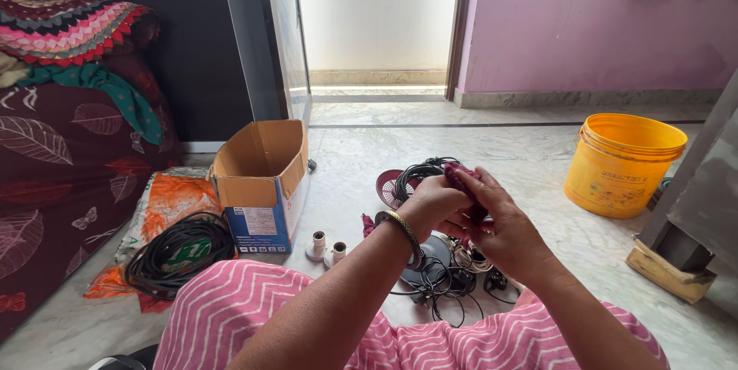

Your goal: The person wipes different electrical parts, including a light bulb socket and a fan component, with a cloth while sitting on the floor.

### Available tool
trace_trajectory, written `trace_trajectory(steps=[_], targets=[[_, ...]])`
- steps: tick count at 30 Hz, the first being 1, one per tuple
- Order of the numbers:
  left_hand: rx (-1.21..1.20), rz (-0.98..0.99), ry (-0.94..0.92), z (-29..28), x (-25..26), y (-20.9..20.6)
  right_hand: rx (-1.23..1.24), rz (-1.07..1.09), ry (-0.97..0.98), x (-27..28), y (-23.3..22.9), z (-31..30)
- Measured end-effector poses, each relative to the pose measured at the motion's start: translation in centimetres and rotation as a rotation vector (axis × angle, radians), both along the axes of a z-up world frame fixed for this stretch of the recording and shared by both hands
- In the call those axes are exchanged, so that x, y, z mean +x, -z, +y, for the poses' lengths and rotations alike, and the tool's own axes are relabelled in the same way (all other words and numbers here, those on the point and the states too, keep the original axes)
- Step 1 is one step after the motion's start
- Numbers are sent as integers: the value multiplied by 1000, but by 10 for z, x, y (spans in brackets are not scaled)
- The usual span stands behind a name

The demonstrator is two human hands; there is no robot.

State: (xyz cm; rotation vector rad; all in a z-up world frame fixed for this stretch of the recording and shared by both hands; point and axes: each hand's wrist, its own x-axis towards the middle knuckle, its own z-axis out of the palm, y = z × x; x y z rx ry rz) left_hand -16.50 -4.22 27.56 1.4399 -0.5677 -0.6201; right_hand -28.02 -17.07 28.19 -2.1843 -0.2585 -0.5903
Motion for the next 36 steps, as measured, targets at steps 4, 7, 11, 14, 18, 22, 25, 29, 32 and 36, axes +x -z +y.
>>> trace_trajectory(steps=[4, 7, 11, 14, 18, 22, 25, 29, 32, 36], targets=[[-4, 22, 172, -5, 0, 7, 101, -62, 134, 11, 4, -6], [10, 11, 172, 14, 14, 23, 288, 86, 160, 29, 23, -12], [31, -5, 78, 55, 48, 46, 302, -3, 70, 76, 42, -12], [28, 92, -39, 84, 83, 70, 371, 197, 68, 115, 58, -5], [-54, 40, -263, 113, 129, 113, 344, 380, 89, 161, 89, 3], [-25, 140, -300, 118, 169, 167, 227, 428, 112, 203, 145, -14], [-38, 243, -272, 107, 195, 214, -91, 137, 74, 228, 200, -38], [41, 332, -251, 84, 227, 271, -68, 357, 130, 251, 254, -60], [110, 388, -258, 62, 251, 317, -71, 404, 144, 266, 287, -72], [1, 447, -246, 35, 287, 379, -81, 453, 188, 283, 315, -71]])
